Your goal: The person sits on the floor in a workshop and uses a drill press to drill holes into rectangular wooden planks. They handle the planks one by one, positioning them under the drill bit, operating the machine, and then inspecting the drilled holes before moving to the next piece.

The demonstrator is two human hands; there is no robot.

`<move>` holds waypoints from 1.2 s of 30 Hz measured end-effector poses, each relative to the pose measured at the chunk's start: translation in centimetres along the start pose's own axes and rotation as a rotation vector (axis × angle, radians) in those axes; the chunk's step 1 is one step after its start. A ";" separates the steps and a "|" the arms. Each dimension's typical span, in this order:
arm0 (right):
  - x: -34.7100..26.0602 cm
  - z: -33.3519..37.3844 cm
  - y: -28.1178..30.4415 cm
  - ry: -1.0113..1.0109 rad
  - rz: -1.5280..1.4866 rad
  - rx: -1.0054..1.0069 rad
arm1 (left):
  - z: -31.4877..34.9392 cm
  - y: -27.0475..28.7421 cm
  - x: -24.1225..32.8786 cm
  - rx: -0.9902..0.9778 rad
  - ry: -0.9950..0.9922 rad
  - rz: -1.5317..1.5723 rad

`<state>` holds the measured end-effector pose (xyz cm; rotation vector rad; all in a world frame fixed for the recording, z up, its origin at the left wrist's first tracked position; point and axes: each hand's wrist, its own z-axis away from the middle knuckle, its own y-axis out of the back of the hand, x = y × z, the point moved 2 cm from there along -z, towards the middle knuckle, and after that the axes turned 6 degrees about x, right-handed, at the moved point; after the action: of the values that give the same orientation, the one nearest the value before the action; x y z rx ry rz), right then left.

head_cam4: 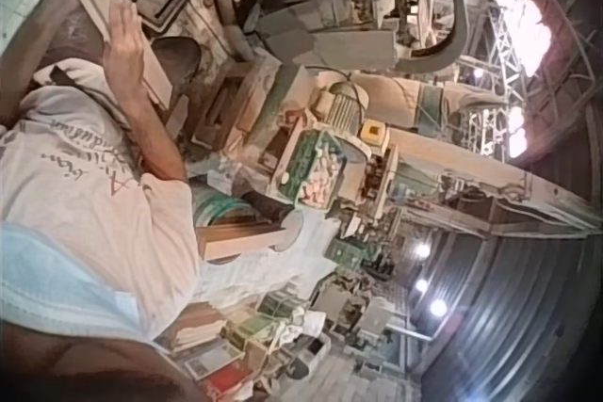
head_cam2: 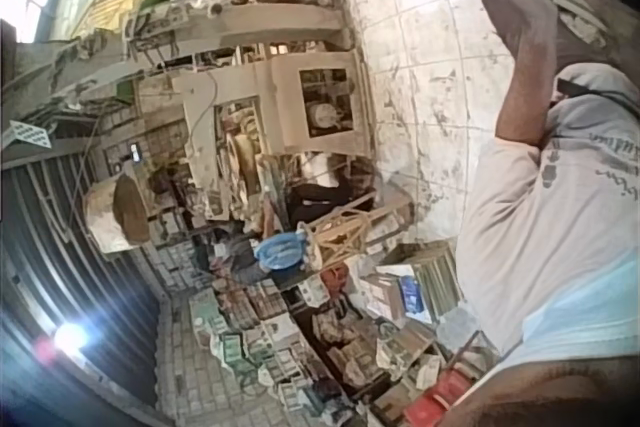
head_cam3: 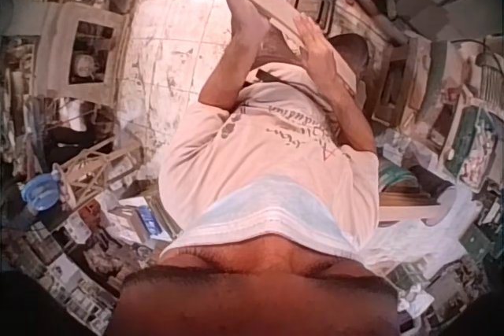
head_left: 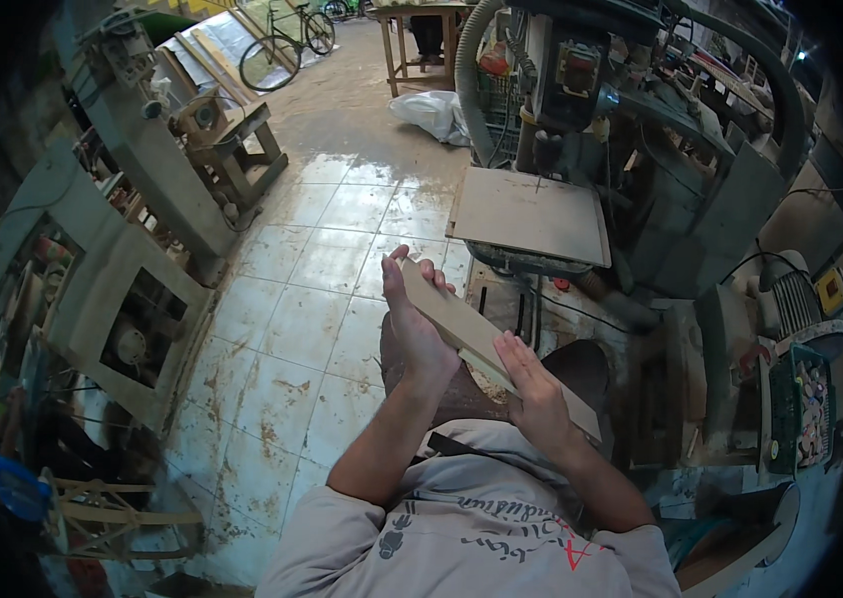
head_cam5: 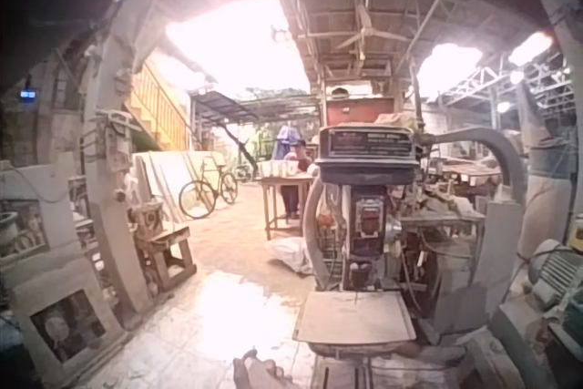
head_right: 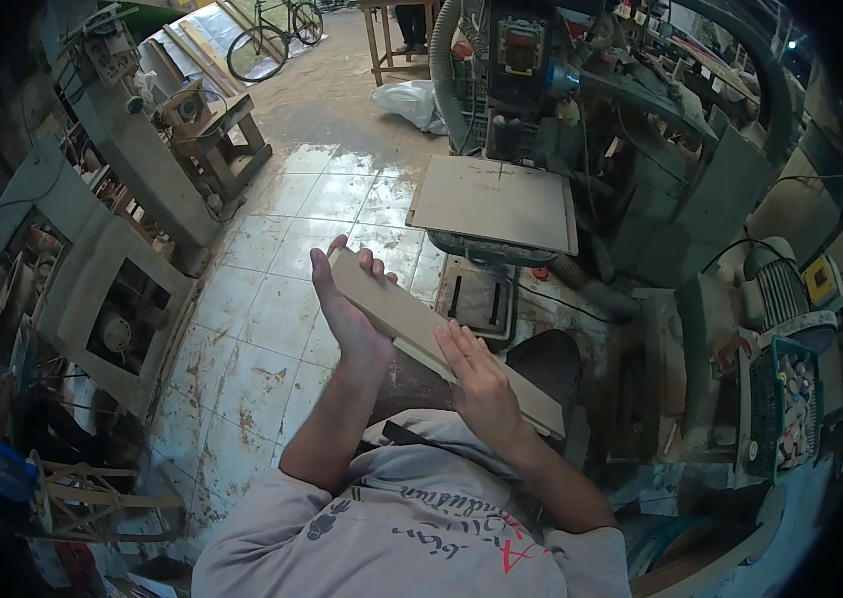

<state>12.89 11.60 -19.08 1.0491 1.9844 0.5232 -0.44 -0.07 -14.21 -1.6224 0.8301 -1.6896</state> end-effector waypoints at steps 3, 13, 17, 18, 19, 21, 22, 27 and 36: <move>0.2 -0.1 0.0 -0.006 0.021 0.031 | 0.3 -0.1 -0.3 -0.009 0.031 -0.054; -1.6 -1.9 2.2 -0.150 -0.024 0.123 | -0.9 2.0 0.3 -0.153 0.022 -0.064; -0.8 -1.1 5.1 -0.393 -0.241 -0.110 | -3.3 3.9 2.2 -0.072 -0.032 -0.067; -1.1 -0.8 5.1 -0.446 -0.317 -0.201 | -3.8 4.2 2.2 -0.068 -0.026 -0.050; -1.7 -0.7 5.0 -0.395 -0.278 -0.145 | -4.3 4.7 2.1 -0.063 -0.022 -0.032; -2.9 -0.3 4.5 -0.294 -0.199 -0.030 | -4.4 4.4 2.5 -0.027 -0.026 -0.018; -3.1 0.0 4.3 -0.262 -0.160 -0.009 | -4.0 4.0 2.6 0.005 -0.035 -0.022; -3.9 0.7 3.7 -0.168 -0.069 0.067 | -4.4 4.0 3.1 -0.021 -0.009 0.064; -4.3 0.7 4.5 -0.207 -0.300 -0.039 | -6.3 4.1 5.1 -0.285 0.030 0.378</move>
<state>17.05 10.60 -14.44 0.7316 1.8939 0.2785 -6.75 -6.58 -14.69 -1.5011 1.3488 -1.3779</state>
